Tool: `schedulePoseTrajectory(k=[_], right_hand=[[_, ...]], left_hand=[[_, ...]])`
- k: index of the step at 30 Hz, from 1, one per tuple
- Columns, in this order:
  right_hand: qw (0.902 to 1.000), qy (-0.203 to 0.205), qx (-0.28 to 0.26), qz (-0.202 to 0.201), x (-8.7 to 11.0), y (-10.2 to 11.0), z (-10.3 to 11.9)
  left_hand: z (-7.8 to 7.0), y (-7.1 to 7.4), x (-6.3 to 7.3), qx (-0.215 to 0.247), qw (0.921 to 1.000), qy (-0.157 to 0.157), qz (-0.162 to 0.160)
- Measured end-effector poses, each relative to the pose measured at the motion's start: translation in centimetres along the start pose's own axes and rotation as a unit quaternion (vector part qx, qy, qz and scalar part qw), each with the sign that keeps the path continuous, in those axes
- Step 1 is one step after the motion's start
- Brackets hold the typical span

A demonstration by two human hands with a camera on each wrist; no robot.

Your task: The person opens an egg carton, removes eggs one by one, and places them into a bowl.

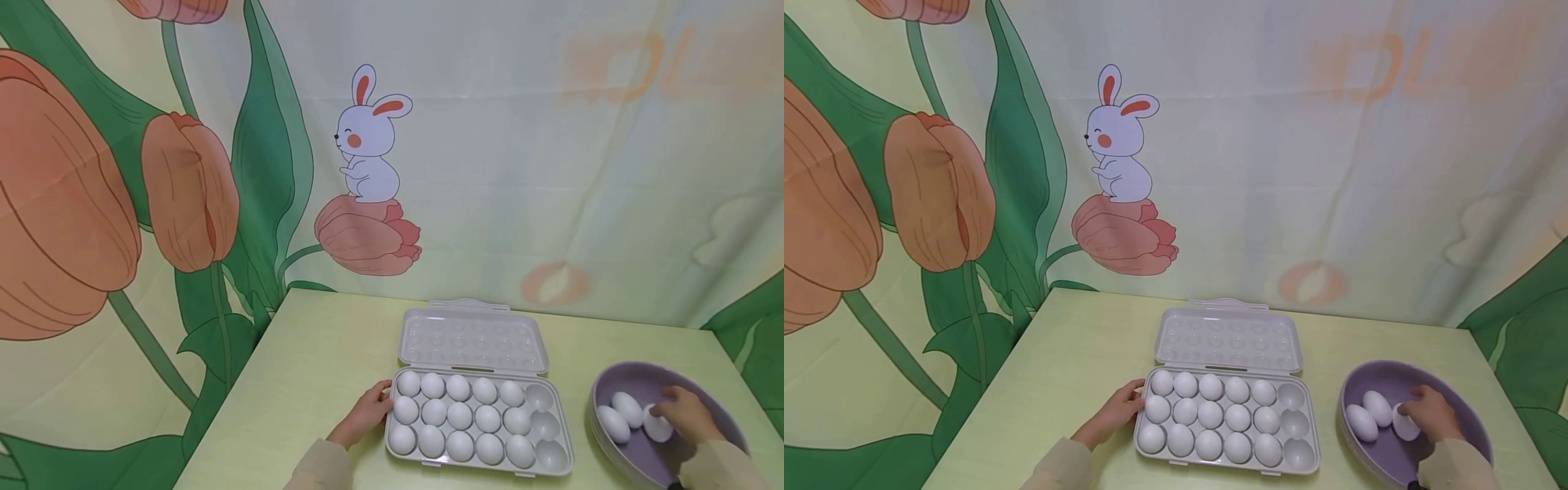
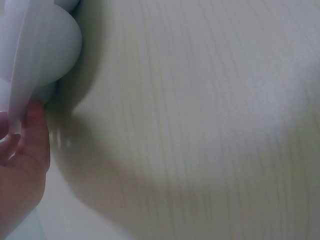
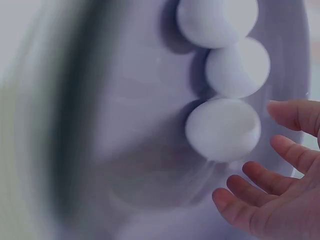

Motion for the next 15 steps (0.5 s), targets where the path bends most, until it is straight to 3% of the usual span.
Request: schedulePoseTrajectory(k=[9,15], right_hand=[[0.9997,0.02,-0.015,0.002,-0.5,0.5,2.9],[0.9976,0.055,-0.039,0.016,-0.2,-0.2,6.3]], left_hand=[[-0.5,0.0,0.4,0.006,1.0,-0.002,0.0],[-0.3,0.0,0.3,0.003,1.0,-0.002,-0.003]])
Point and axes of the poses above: each hand's wrist, its own x-axis away from the middle knuckle, its own y-axis out of the back of the hand, z = x × y, the point moved 9 cm from there along -x, towards the middle knuckle, and after that the axes turned 9 degrees about z, right-handed, at the moved point
